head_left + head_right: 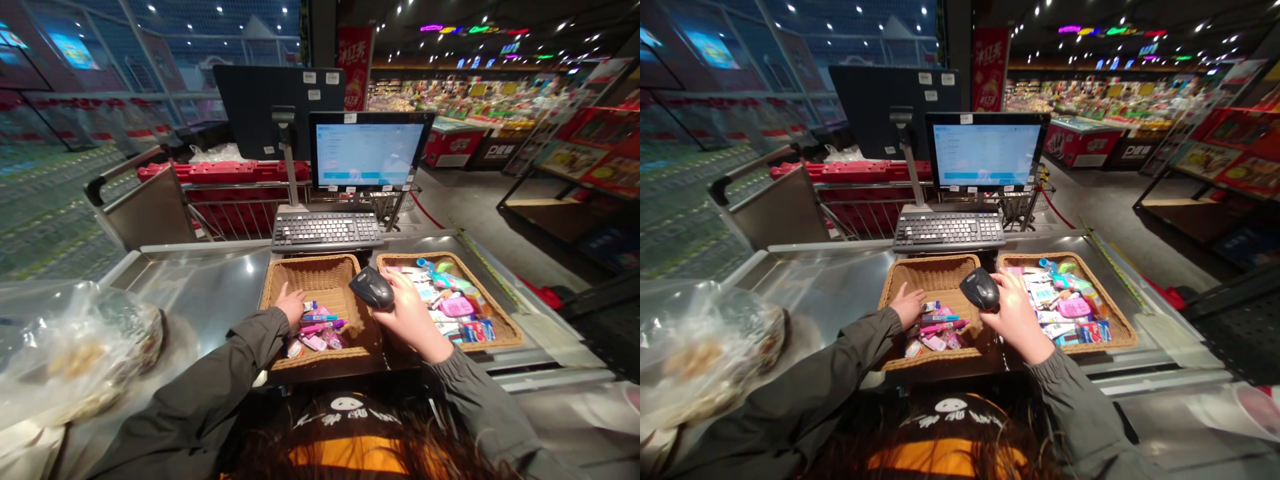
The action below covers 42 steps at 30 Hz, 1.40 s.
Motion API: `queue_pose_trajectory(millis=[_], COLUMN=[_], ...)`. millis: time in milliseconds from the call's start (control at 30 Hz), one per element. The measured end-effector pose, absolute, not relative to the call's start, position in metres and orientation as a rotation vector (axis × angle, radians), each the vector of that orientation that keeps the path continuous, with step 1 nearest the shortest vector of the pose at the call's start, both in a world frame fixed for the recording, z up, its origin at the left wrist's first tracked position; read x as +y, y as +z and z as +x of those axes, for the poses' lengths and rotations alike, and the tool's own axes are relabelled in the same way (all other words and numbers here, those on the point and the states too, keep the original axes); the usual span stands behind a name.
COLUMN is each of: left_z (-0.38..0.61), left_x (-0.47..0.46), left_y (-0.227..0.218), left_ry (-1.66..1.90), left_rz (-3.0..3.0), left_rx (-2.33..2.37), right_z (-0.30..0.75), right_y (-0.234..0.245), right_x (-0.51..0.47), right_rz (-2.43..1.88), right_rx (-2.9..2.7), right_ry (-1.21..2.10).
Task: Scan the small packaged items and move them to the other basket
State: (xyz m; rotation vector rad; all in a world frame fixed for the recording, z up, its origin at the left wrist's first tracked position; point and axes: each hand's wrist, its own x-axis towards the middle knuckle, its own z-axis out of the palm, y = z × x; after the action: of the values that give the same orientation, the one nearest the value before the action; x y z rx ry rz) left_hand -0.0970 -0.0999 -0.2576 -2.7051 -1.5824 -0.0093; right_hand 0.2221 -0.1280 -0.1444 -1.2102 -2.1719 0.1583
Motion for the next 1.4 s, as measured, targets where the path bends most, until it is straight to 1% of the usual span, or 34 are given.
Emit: queue_pose_trajectory(millis=[100,133,267,400,500,600,733,967,1267,1400], left_z=[-0.095,-0.093,-0.065,-0.009,0.038,0.082,0.132,0.198,0.215,0.215], left_x=[-0.098,-0.096,-0.083,-0.062,-0.044,-0.027,-0.004,0.028,0.044,0.048], left_y=[-0.255,-0.252,-0.231,-0.201,-0.183,-0.177,-0.184,-0.209,-0.238,-0.243], left_ry=[0.223,0.226,0.068,-0.135,-0.163,-0.169,-0.197,-0.242,-0.135,-0.165], left_rz=[-2.749,-2.769,-2.855,-2.918,-2.966,-2.977,-2.963,-2.903,-2.906,-2.905], left_rx=[-1.586,-1.563,-1.444,-1.287,-1.201,-1.217,-1.224,-1.288,-1.358,-1.351], right_z=[0.230,0.234,0.260,0.301,0.334,0.361,0.381,0.393,0.401,0.403], right_y=[-0.146,-0.146,-0.148,-0.148,-0.148,-0.149,-0.151,-0.150,-0.157,-0.155], right_x=[-0.132,-0.134,-0.140,-0.141,-0.141,-0.141,-0.141,-0.122,-0.095,-0.088], right_rz=[-1.229,-1.244,-1.336,-1.420,-1.499,-1.567,-1.612,-1.620,-1.664,-1.664], right_rx=[-2.162,-2.156,-2.108,-1.971,-1.870,-1.793,-1.727,-1.689,-1.736,-1.728], right_ry=[0.161,0.157,0.096,-0.043,-0.138,-0.187,-0.192,-0.145,-0.107,-0.085])
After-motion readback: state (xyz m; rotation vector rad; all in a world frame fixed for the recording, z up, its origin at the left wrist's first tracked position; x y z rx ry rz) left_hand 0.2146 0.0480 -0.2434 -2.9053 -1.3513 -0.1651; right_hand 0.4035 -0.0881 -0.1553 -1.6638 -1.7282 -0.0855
